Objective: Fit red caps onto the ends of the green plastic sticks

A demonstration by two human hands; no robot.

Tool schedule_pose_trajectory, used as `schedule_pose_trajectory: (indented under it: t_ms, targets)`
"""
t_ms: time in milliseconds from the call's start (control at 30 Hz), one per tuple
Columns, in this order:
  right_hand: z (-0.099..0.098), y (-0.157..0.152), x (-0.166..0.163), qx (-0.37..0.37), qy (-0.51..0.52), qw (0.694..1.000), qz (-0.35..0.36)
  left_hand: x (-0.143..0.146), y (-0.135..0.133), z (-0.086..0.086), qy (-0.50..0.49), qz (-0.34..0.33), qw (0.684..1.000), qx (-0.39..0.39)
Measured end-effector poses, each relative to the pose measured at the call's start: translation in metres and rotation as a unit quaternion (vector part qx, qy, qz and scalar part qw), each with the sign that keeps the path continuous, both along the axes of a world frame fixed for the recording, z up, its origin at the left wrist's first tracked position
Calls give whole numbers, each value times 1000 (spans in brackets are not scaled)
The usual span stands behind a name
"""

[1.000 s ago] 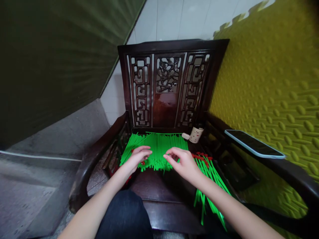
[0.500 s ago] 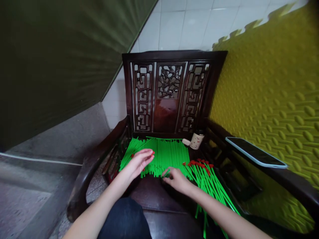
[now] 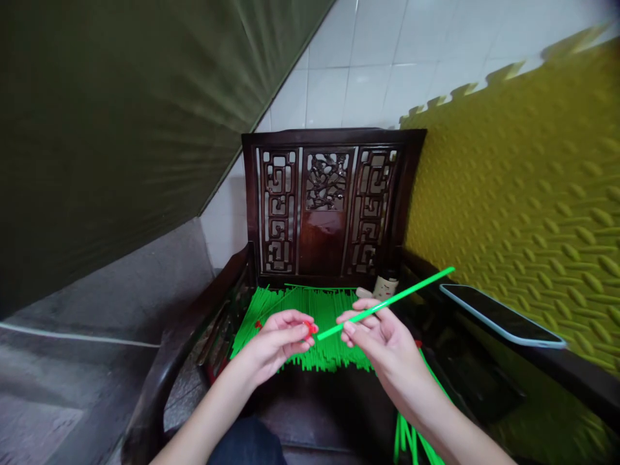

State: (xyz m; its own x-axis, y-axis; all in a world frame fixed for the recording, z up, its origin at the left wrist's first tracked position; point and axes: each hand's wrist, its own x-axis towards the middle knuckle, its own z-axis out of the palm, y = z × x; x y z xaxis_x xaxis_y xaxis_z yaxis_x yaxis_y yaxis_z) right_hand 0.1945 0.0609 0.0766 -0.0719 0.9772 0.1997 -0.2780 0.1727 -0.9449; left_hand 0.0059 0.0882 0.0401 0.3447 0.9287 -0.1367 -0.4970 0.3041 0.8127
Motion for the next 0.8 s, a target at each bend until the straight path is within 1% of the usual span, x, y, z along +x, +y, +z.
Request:
schedule_pose_trajectory:
  t_ms: [100,200,300,367,567,700,800]
  targets:
    - [9,-10,-5,-8,28,1000,-5,0,-6,4,11,-38,999,27]
    - [10,-13,-10,-13,22,1000,17,1,-9,7,12,-61,997,43]
    - [7,-12,-11,-16,3,1000,23,1,-10,9,12,-76,996,48]
    - [6,-12,-11,-9,-9,1000,21,2,-10,10,14,-77,996,48]
    - [2,-14,-12,47,-39,998,-2,2,-9,8,24,-67,997,40]
    - [3,-15,-13,49,-53,997,-10,3,-10,6,33,-81,995,42]
    - [4,-15,-12,55,-72,996,-19,4,-10,4,32,-77,995,51]
